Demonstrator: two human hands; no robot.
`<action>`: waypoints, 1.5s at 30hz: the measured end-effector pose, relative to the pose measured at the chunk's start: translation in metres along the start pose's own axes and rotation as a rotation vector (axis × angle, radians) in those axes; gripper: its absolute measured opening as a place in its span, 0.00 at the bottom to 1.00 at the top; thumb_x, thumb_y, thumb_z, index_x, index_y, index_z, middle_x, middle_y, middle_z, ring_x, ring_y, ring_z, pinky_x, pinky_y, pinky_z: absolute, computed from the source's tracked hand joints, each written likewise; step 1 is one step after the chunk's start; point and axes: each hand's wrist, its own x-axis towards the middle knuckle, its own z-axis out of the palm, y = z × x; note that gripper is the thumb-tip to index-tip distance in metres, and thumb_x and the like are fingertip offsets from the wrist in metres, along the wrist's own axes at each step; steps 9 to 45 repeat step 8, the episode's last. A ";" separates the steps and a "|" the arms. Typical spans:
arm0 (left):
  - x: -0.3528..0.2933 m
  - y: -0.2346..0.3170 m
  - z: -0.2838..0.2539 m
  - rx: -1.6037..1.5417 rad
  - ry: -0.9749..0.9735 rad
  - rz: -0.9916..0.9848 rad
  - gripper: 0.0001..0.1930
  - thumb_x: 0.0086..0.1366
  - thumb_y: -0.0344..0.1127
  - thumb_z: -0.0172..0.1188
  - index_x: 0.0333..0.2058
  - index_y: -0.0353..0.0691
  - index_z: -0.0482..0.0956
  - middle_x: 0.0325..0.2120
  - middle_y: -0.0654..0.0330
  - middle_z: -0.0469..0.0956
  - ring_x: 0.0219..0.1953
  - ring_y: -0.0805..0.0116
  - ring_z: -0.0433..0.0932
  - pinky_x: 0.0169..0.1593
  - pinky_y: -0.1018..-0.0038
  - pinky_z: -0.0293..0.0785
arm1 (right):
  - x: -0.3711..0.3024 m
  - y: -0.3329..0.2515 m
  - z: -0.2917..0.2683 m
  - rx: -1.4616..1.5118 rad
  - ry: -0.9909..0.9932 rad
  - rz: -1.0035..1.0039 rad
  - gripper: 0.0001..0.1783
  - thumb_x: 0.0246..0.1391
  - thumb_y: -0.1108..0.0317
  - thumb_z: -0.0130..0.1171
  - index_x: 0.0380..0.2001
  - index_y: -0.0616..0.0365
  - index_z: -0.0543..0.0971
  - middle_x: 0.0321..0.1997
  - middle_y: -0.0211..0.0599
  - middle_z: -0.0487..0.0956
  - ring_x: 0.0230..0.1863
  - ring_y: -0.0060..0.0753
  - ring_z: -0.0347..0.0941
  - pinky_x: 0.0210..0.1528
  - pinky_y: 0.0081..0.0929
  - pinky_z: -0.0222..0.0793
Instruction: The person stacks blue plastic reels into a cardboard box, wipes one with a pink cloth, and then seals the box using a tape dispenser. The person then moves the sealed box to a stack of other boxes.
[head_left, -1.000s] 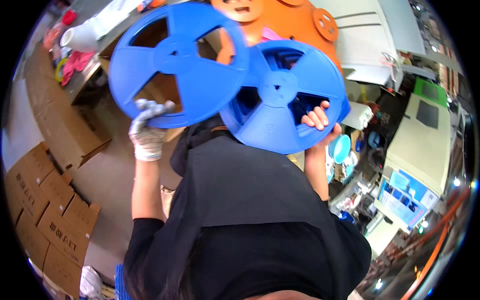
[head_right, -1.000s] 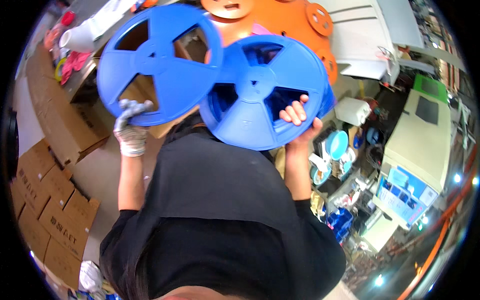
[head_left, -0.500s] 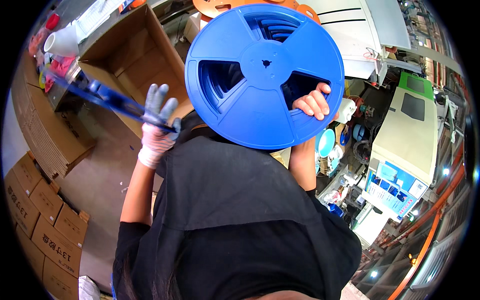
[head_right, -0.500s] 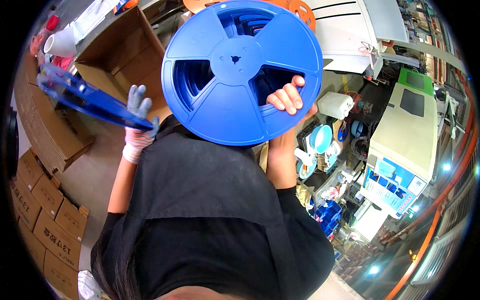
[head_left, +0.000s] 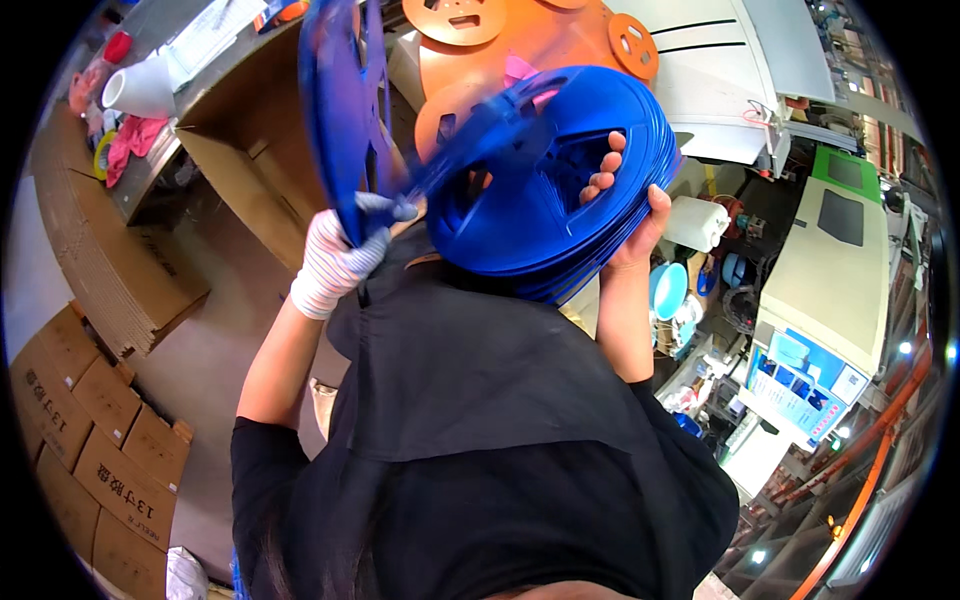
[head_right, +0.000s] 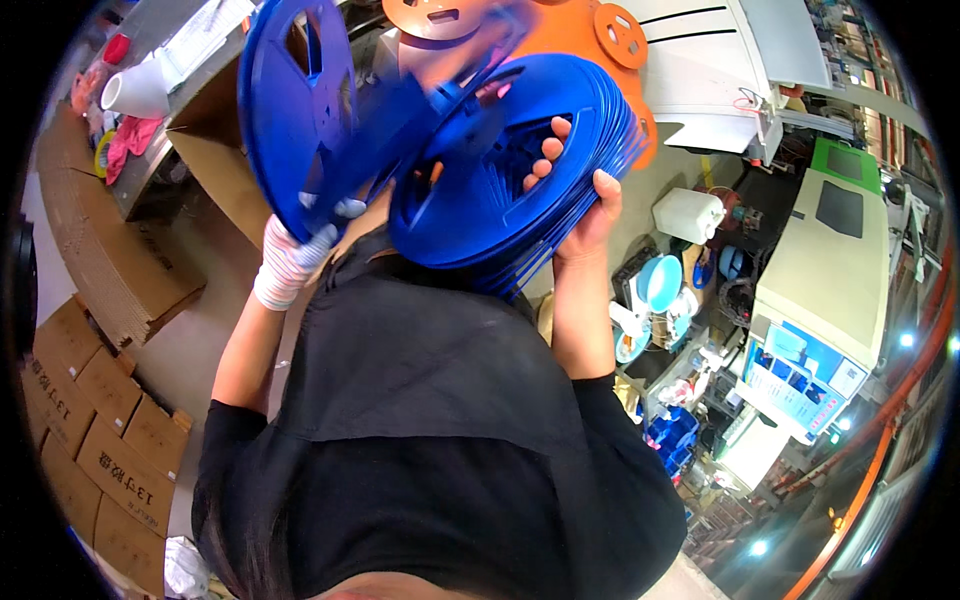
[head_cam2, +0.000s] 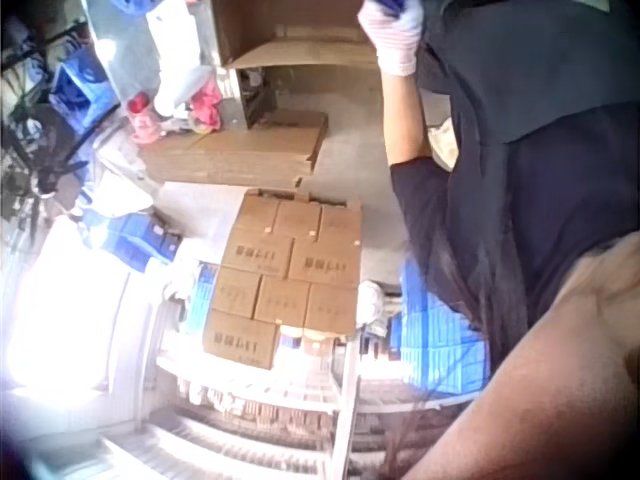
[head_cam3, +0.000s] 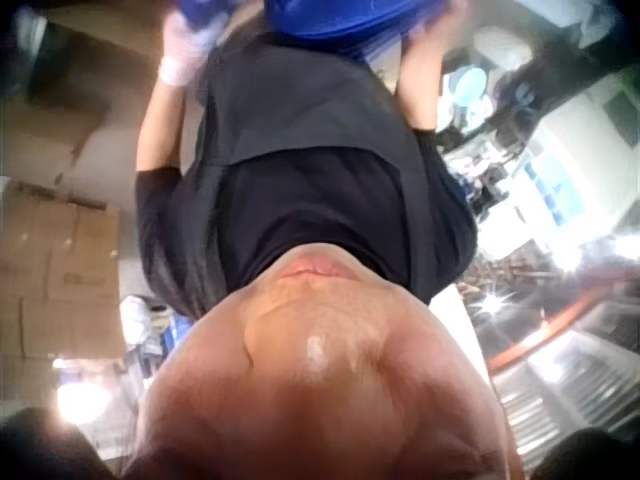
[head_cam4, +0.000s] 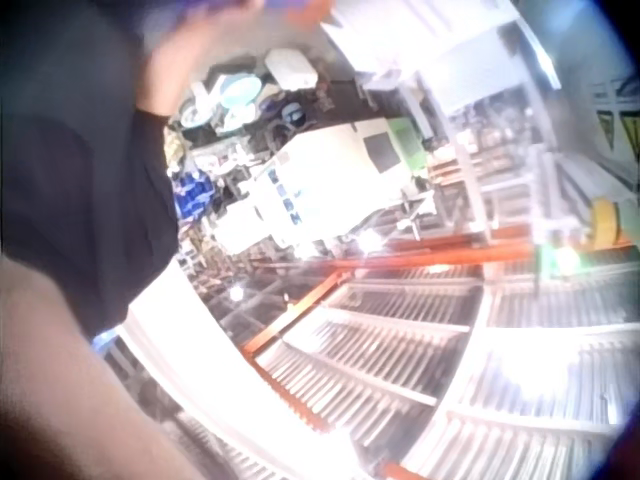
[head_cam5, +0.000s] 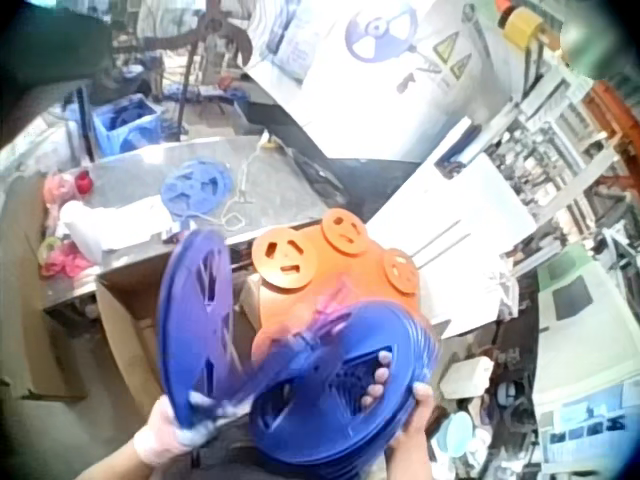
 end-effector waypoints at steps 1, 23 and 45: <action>0.002 0.025 -0.006 -0.125 0.090 -0.122 0.10 0.54 0.26 0.60 0.37 0.35 0.76 0.37 0.54 0.81 0.43 0.62 0.80 0.51 0.70 0.73 | -0.001 0.003 -0.003 -0.039 0.048 0.001 0.39 0.48 0.58 0.57 0.61 0.67 0.61 0.52 0.47 0.74 0.46 0.42 0.75 0.51 0.43 0.72; -0.010 -0.077 -0.116 -1.025 0.005 0.164 0.24 0.48 0.35 0.67 0.45 0.45 0.71 0.43 0.58 0.74 0.49 0.52 0.73 0.61 0.47 0.61 | -0.021 0.017 -0.025 -0.022 0.113 0.004 0.39 0.48 0.56 0.57 0.62 0.62 0.61 0.45 0.40 0.75 0.42 0.38 0.73 0.51 0.38 0.71; -0.010 -0.077 -0.116 -1.025 0.005 0.164 0.24 0.48 0.35 0.67 0.45 0.45 0.71 0.43 0.58 0.74 0.49 0.52 0.73 0.61 0.47 0.61 | -0.021 0.017 -0.025 -0.022 0.113 0.004 0.39 0.48 0.56 0.57 0.62 0.62 0.61 0.45 0.40 0.75 0.42 0.38 0.73 0.51 0.38 0.71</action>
